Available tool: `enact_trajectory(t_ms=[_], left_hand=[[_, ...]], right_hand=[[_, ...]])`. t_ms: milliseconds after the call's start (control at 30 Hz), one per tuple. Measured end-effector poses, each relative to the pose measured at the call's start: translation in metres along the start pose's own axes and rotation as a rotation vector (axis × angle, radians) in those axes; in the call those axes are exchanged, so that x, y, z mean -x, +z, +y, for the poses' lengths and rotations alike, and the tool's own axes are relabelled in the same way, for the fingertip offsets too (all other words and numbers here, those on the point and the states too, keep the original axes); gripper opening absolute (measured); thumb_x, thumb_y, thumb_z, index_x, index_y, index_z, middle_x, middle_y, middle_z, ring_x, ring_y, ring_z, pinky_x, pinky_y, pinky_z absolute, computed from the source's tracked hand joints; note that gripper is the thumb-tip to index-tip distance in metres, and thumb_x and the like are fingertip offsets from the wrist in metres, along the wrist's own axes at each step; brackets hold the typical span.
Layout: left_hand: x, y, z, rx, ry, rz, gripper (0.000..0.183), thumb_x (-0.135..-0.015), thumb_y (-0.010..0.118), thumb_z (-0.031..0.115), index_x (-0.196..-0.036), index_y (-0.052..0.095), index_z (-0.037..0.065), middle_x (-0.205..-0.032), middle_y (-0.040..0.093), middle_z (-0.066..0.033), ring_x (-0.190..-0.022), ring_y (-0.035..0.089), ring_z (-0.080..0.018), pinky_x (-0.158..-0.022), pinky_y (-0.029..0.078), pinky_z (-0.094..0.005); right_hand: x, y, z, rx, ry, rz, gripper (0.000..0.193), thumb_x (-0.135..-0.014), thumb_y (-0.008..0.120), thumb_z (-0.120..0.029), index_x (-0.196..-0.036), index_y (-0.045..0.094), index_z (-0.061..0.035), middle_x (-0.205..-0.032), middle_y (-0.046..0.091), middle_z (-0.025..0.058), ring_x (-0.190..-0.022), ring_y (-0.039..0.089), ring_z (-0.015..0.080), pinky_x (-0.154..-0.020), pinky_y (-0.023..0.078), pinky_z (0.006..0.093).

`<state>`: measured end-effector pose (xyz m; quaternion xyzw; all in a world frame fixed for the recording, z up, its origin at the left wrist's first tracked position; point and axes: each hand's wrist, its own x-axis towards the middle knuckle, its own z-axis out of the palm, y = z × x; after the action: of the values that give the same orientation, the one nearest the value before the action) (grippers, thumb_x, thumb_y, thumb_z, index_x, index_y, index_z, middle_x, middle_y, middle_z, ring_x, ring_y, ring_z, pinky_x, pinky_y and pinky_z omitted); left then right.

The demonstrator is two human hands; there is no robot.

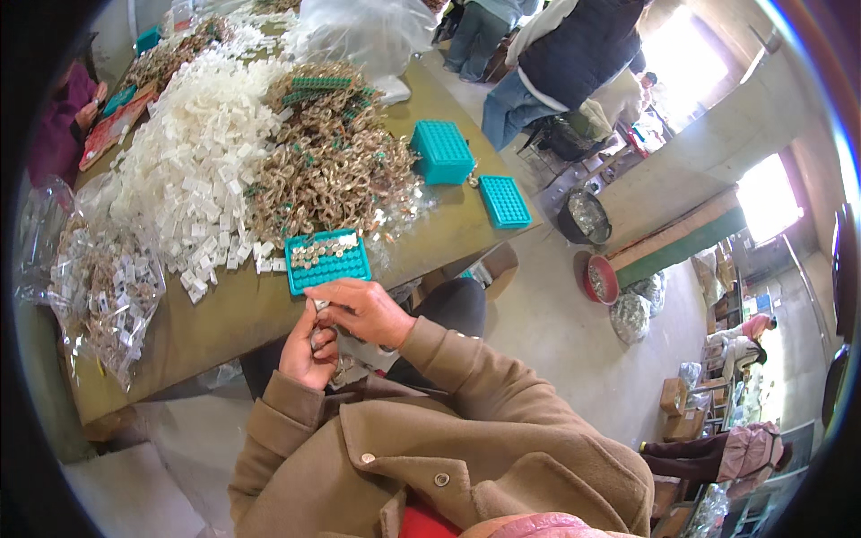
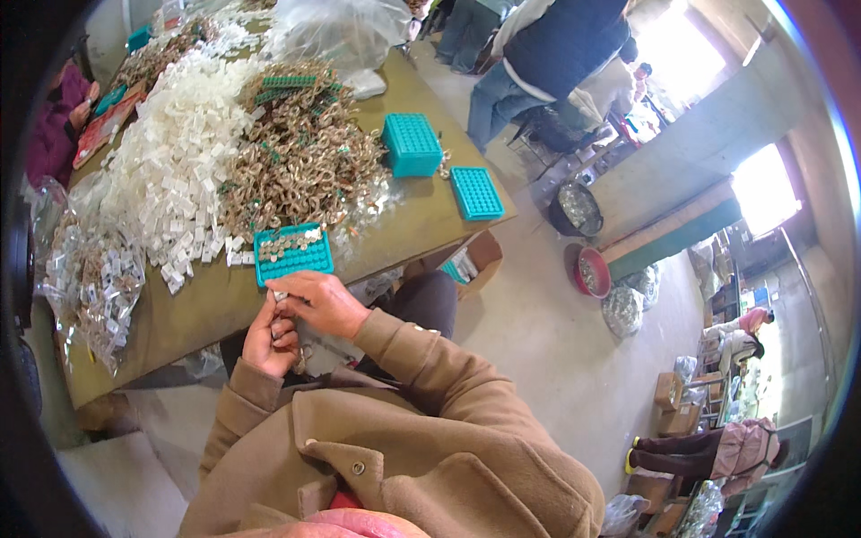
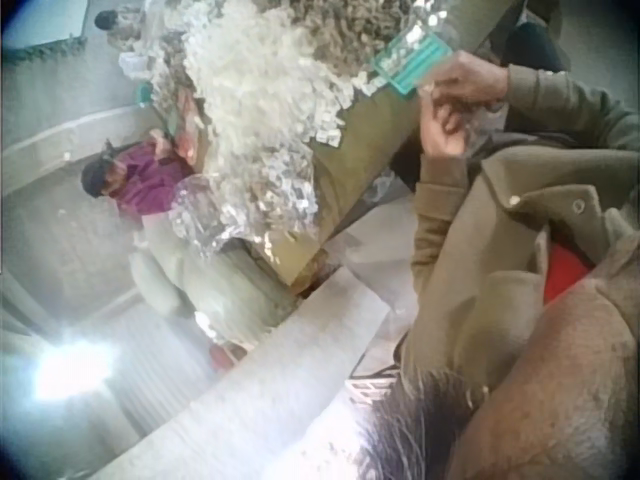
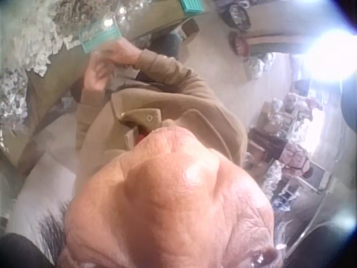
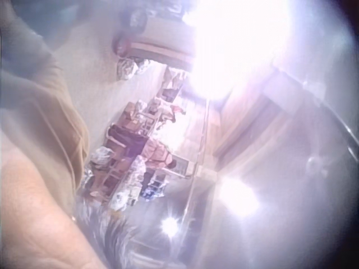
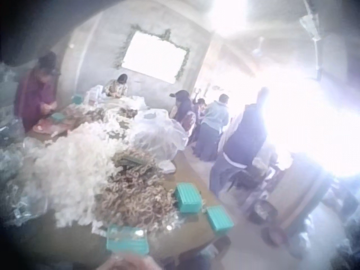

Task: The person repeatedly picks small white plastic housings and metal contacts from a teal tray, inserts the contacts into the housings, and places the assembled units on the table. The process is repeated continuously with both hands.

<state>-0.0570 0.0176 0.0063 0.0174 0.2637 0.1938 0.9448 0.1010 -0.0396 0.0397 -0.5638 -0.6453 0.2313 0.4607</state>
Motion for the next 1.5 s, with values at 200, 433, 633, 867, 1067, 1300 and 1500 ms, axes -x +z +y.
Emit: enact_trajectory(t_ms=[200, 433, 633, 867, 1067, 1300, 1500], left_hand=[[-0.002, -0.007, 0.002, -0.165, -0.102, 0.004, 0.039, -0.095, 0.057, 0.052, -0.093, 0.055, 0.013, -0.076, 0.054, 0.002, -0.055, 0.046, -0.0068, -0.039, 0.03, -0.0192], [0.002, -0.004, -0.015, -0.55, 0.017, 0.05, 0.022, -0.093, 0.065, 0.03, -0.107, 0.067, 0.012, -0.085, 0.056, 0.0087, -0.073, 0.047, -0.0005, -0.053, 0.034, -0.0162], [-0.004, 0.003, -0.024, -0.884, 0.121, 0.1, 0.027, -0.093, 0.061, 0.025, -0.115, 0.069, 0.011, -0.105, 0.07, 0.004, -0.084, 0.051, -0.0011, -0.061, 0.037, -0.0178], [-0.017, 0.008, -0.029, -0.77, 0.083, 0.172, 0.024, -0.09, 0.063, 0.024, -0.105, 0.071, 0.007, -0.086, 0.069, 0.0014, -0.081, 0.061, -0.0064, -0.064, 0.039, -0.0224], [-0.017, 0.005, -0.028, -0.707, 0.081, 0.161, 0.032, -0.096, 0.057, 0.025, -0.115, 0.063, 0.001, -0.076, 0.059, 0.0054, -0.073, 0.062, -0.0066, -0.05, 0.037, -0.0171], [-0.016, 0.006, -0.031, -0.706, 0.023, 0.128, 0.028, -0.097, 0.059, 0.027, -0.111, 0.065, 0.004, -0.079, 0.062, 0.0046, -0.075, 0.064, -0.007, -0.051, 0.038, -0.017], [-0.016, 0.011, -0.033, -0.602, 0.0, 0.119, 0.035, -0.102, 0.05, 0.029, -0.121, 0.06, 0.001, -0.087, 0.065, 0.0021, -0.077, 0.064, -0.0055, -0.052, 0.042, -0.0156]], right_hand=[[0.016, -0.001, 0.015, 0.147, -0.118, 0.022, 0.02, -0.081, 0.066, -0.005, -0.1, 0.07, -0.002, -0.099, 0.071, 0.014, -0.09, 0.068, 0.0322, -0.078, 0.055, 0.0393], [0.049, 0.003, 0.015, 0.14, 0.002, 0.081, 0.04, -0.08, 0.071, -0.007, -0.119, 0.064, -0.0043, -0.107, 0.068, 0.0132, -0.1, 0.065, 0.03, -0.083, 0.052, 0.0378], [0.071, -0.042, 0.044, 0.56, -0.139, 0.358, 0.027, -0.078, 0.072, -0.009, -0.105, 0.07, -0.0079, -0.115, 0.067, 0.0088, -0.111, 0.059, 0.0296, -0.097, 0.043, 0.0422], [0.063, -0.053, 0.058, 0.729, -0.102, 0.291, 0.027, -0.078, 0.075, -0.02, -0.105, 0.072, -0.0178, -0.13, 0.057, 0.0035, -0.127, 0.046, 0.0287, -0.107, 0.031, 0.0456], [0.06, -0.046, 0.079, 0.728, -0.241, 0.292, 0.025, -0.075, 0.075, -0.015, -0.1, 0.072, -0.0162, -0.117, 0.062, 0.0012, -0.119, 0.052, 0.0253, -0.103, 0.035, 0.0441], [0.062, -0.043, 0.089, 0.544, -0.274, 0.398, 0.012, -0.076, 0.072, -0.005, -0.087, 0.072, -0.0101, -0.095, 0.066, 0.003, -0.094, 0.06, 0.0251, -0.087, 0.044, 0.0387], [0.046, -0.049, 0.081, 0.493, -0.096, 0.406, 0.011, -0.078, 0.071, -0.007, -0.089, 0.07, -0.0055, -0.088, 0.065, 0.0075, -0.085, 0.06, 0.0277, -0.079, 0.047, 0.0369]])
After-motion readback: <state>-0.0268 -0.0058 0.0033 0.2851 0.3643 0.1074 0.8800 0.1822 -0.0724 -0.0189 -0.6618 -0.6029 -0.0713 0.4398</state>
